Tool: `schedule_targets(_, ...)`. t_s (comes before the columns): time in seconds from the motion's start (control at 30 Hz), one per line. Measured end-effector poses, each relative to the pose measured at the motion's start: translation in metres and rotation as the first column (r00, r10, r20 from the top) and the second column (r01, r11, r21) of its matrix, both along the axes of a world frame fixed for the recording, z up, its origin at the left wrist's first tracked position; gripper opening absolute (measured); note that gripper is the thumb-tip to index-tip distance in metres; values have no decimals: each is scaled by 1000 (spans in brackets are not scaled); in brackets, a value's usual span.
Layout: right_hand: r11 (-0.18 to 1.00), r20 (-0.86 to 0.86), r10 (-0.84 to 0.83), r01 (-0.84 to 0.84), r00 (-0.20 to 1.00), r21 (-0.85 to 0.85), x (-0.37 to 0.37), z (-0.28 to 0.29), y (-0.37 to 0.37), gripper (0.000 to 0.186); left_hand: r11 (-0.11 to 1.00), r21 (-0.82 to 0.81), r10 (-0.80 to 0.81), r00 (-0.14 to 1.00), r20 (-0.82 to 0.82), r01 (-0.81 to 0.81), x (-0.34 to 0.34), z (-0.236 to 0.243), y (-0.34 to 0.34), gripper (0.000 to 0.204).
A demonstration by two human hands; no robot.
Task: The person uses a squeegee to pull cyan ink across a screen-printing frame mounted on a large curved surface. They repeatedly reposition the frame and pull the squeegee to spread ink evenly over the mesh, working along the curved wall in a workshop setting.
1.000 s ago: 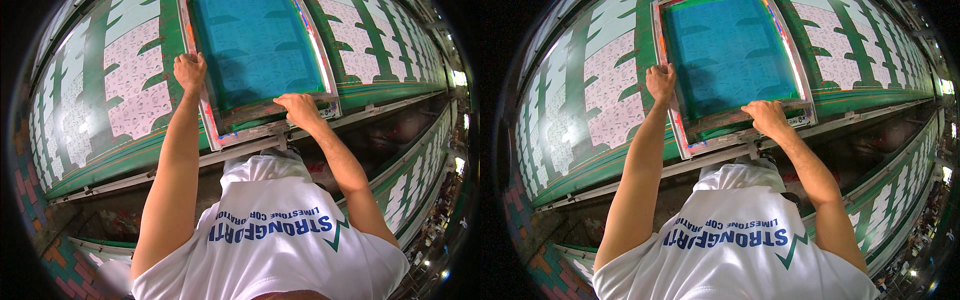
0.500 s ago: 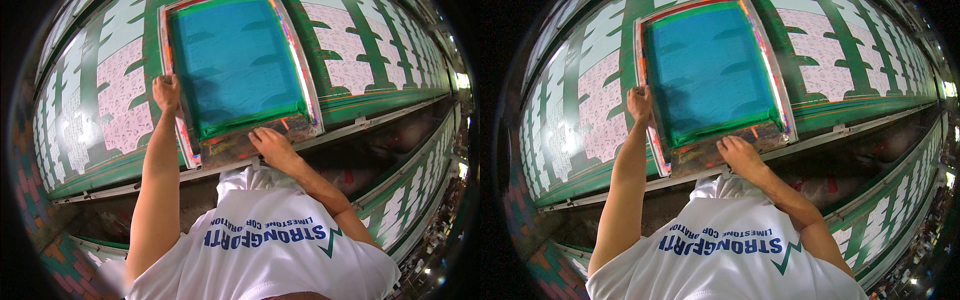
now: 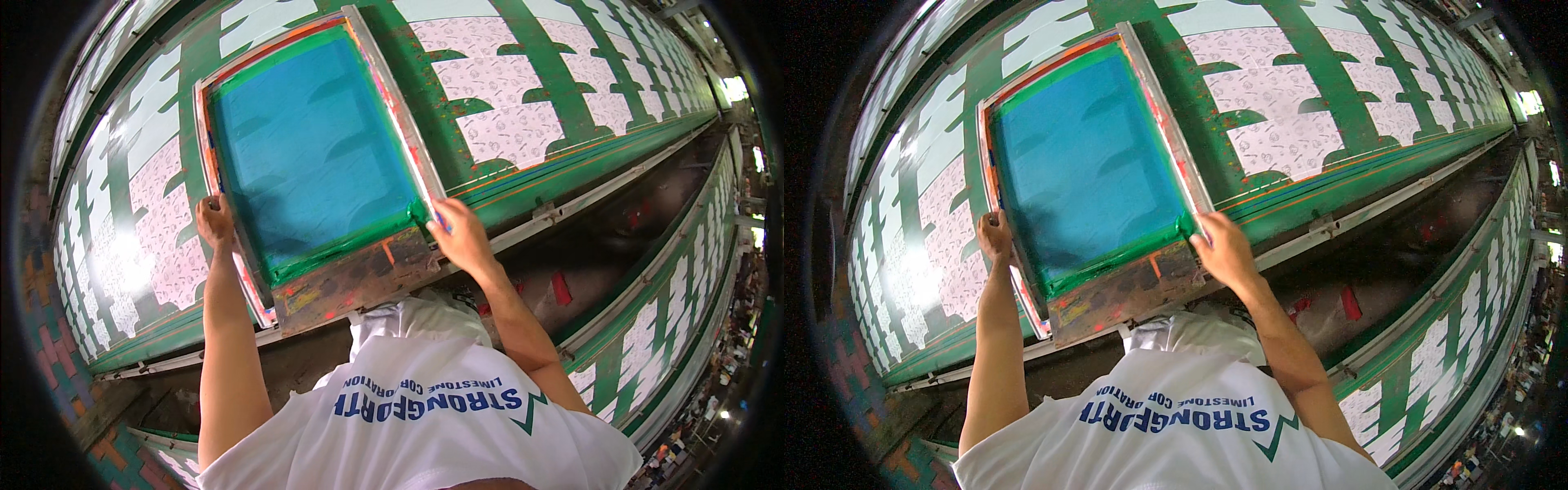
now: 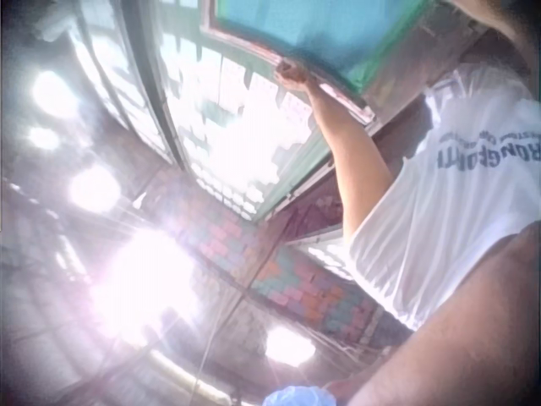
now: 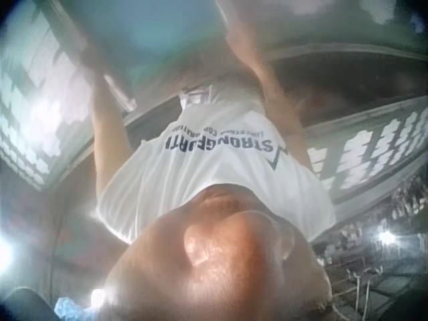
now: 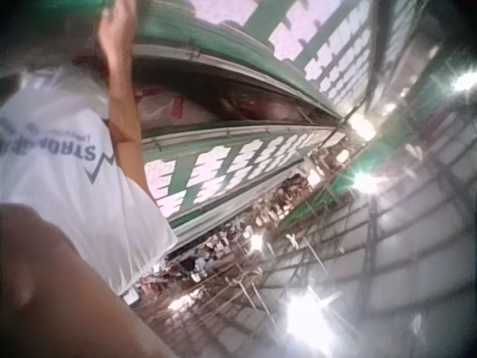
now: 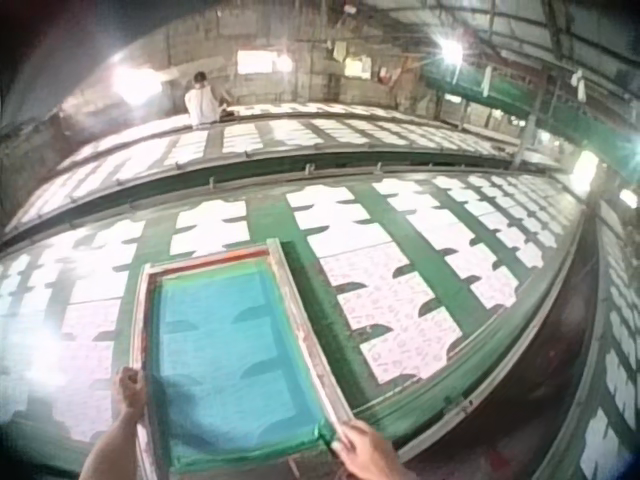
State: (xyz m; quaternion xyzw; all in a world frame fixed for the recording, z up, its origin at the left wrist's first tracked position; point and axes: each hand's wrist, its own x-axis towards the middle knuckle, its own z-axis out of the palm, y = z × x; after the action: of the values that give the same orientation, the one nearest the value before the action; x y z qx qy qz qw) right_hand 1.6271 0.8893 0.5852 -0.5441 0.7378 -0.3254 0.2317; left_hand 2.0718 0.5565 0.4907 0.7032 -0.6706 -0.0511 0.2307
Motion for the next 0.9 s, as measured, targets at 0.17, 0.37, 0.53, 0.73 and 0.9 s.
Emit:
schedule_targets(0.17,958,-20,-253,253,967,138,-39,-38,-27,50,1000,0,-13,998,56,13,4,-4,-3,34)
schedule_targets(0.37,968,-254,-136,183,958,172,-26,-56,-53,62,999,-35,-14,1000,1,14,0,0,2,31)
schedule_targets(0.53,976,-264,-173,201,949,84,-27,-53,-57,53,995,-62,-77,996,32,79,0,0,4,29)
schedule_targets(0.73,986,-223,-165,157,961,-52,-31,-21,-51,42,998,31,-50,995,85,47,2,0,2,31)
schedule_targets(0.9,979,-187,-147,116,971,-167,-48,7,-61,40,988,146,-54,995,84,42,-11,19,-8,34)
